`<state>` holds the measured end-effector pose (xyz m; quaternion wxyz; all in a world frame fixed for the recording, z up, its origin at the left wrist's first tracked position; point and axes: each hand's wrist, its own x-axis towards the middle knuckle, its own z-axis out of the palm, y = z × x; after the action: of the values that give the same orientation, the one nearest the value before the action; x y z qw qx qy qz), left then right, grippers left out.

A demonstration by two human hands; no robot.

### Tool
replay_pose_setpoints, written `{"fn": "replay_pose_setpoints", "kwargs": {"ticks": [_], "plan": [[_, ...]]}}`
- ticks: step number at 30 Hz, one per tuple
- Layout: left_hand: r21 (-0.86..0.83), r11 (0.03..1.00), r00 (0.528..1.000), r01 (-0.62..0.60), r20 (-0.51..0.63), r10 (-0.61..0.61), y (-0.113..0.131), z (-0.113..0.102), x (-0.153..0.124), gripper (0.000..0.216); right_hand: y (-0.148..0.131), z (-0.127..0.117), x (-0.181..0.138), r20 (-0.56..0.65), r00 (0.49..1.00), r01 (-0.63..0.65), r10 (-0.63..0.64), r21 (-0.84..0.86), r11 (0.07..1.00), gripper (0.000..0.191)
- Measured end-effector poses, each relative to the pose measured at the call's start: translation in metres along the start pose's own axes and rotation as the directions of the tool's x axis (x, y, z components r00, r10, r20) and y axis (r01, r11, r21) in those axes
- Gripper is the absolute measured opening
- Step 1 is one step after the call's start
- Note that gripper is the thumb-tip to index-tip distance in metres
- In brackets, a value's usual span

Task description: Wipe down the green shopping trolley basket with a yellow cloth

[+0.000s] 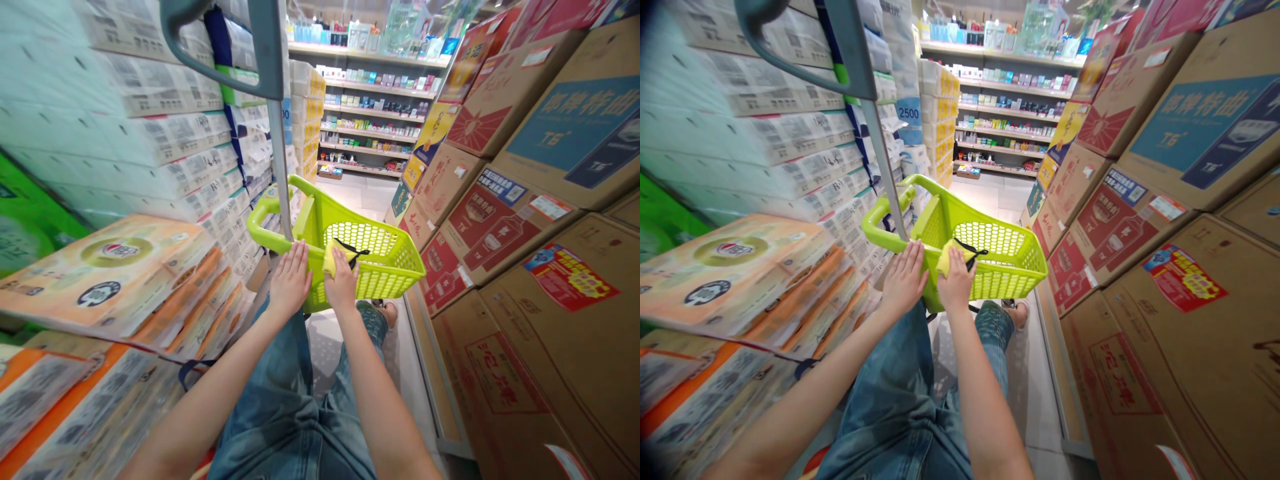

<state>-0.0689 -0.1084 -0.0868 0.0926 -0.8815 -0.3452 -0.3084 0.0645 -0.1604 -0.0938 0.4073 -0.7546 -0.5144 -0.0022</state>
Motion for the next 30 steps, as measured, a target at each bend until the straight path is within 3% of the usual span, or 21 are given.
{"fn": "replay_pose_setpoints", "kwargs": {"ticks": [3,5,8,13,15,19,23,25,27,30], "plan": [[-0.009,1.000,1.000,-0.013,0.016,0.013,-0.002,-0.002,0.000,0.069,-0.033,0.008,0.003,0.061,0.989,0.132,-0.134,0.037,0.991,0.064],[-0.009,1.000,1.000,-0.010,0.014,0.010,-0.002,-0.002,0.000,0.070,-0.034,0.007,0.000,0.060,0.987,0.149,-0.150,0.017,0.989,0.065],[-0.001,1.000,1.000,0.001,-0.003,-0.001,-0.001,0.000,0.000,0.068,-0.005,-0.002,-0.008,0.048,0.990,0.136,-0.134,-0.040,0.990,0.069],[-0.007,1.000,1.000,0.015,-0.012,-0.015,0.001,0.003,0.001,0.067,0.064,-0.022,-0.021,-0.053,0.999,-0.001,-0.004,-0.090,0.996,0.068],[-0.009,1.000,1.000,0.020,-0.010,-0.020,0.002,0.003,0.001,0.067,0.075,-0.025,-0.022,-0.089,0.995,-0.049,0.041,-0.095,0.994,0.065],[0.000,1.000,1.000,0.018,-0.009,-0.018,0.002,0.001,0.000,0.067,0.046,-0.014,-0.014,-0.079,0.993,-0.094,0.087,-0.095,0.991,0.065],[-0.001,1.000,1.000,0.003,0.010,-0.003,0.001,-0.001,-0.001,0.068,-0.015,0.000,-0.003,0.073,0.992,0.103,-0.101,-0.021,0.994,0.065],[-0.006,1.000,1.000,0.002,0.020,-0.002,0.001,-0.002,-0.001,0.069,-0.032,0.002,-0.001,0.103,0.980,0.169,-0.168,0.004,0.986,0.063],[-0.005,1.000,1.000,0.010,0.020,-0.010,0.001,-0.001,-0.001,0.069,-0.031,0.000,-0.002,0.108,0.977,0.189,-0.186,-0.019,0.982,0.064],[0.004,1.000,1.000,0.026,0.005,-0.026,0.002,0.001,0.000,0.068,-0.004,-0.007,-0.008,0.100,0.983,0.163,-0.154,-0.084,0.983,0.070]]}}
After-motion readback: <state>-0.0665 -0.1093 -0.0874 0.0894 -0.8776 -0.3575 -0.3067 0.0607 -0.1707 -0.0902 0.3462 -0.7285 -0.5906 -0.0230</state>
